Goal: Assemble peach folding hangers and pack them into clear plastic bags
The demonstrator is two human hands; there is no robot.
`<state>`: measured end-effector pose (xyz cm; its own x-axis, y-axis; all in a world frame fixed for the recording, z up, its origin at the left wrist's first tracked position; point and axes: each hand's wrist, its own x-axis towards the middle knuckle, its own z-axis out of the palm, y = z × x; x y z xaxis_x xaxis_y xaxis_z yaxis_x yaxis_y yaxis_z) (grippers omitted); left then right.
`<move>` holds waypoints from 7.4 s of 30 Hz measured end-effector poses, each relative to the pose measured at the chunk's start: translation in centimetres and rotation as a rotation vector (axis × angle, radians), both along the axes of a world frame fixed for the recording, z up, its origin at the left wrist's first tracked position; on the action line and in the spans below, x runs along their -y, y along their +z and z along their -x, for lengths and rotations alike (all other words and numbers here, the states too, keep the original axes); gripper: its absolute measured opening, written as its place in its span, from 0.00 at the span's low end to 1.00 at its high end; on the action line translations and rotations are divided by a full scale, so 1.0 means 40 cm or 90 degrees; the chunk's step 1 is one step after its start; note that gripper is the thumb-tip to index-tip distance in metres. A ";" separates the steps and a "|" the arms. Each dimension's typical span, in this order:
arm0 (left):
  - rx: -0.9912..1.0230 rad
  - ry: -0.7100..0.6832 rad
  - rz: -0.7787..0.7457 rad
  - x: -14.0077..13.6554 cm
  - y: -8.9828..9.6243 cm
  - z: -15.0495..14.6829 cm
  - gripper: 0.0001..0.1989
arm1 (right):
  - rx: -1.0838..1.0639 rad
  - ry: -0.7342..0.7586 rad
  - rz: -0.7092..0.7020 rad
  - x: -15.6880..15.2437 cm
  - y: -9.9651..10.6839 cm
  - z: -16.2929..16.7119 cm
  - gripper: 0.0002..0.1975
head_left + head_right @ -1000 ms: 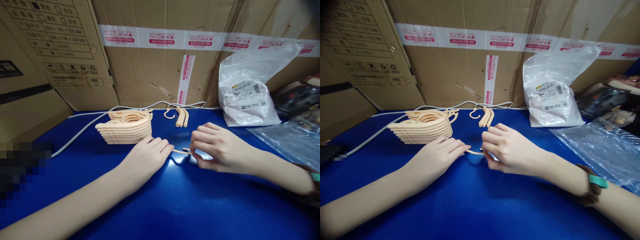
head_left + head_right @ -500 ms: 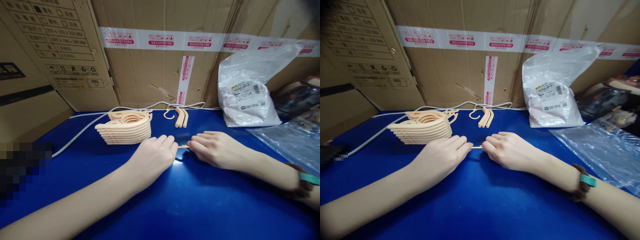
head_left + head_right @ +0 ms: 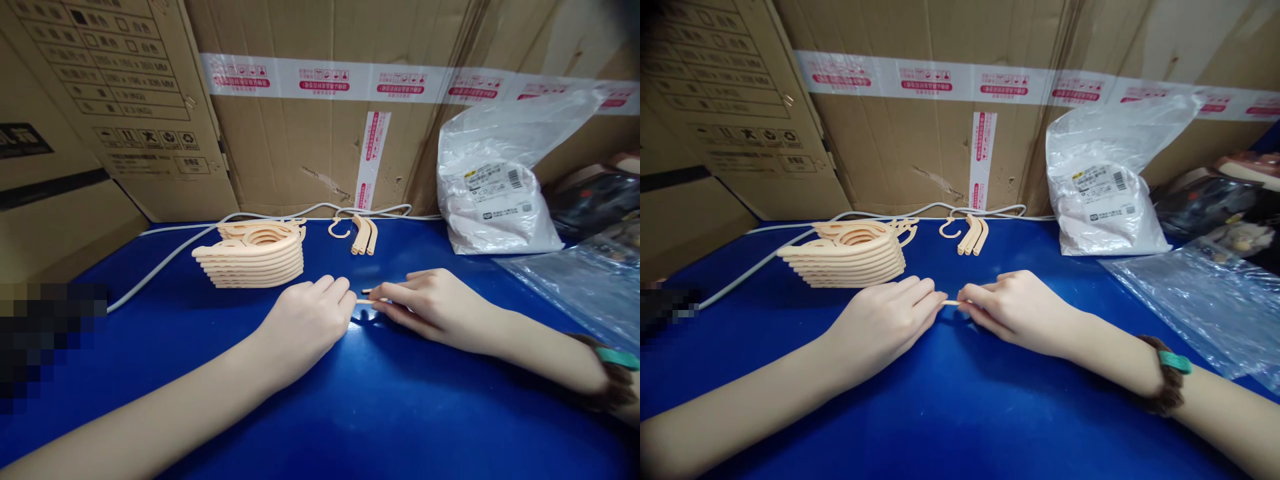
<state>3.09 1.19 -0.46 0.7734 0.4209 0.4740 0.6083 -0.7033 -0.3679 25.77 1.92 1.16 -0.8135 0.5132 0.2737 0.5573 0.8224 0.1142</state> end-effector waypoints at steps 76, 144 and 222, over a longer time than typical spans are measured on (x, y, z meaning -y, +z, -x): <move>0.216 0.182 0.499 0.025 0.017 0.044 0.06 | -0.577 -0.067 0.815 -0.003 -0.033 0.047 0.16; 0.126 -0.013 0.359 0.025 -0.006 0.038 0.13 | -0.754 -0.129 0.916 -0.029 -0.045 0.022 0.11; 0.038 -0.016 0.113 0.038 0.003 0.027 0.13 | -0.515 -0.166 0.523 0.028 -0.012 0.051 0.10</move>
<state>2.01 -0.34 -0.33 0.7576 0.4834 0.4386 0.6068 -0.7693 -0.2001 23.74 0.81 0.69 -0.3994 0.9006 0.1717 0.3863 0.3352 -0.8593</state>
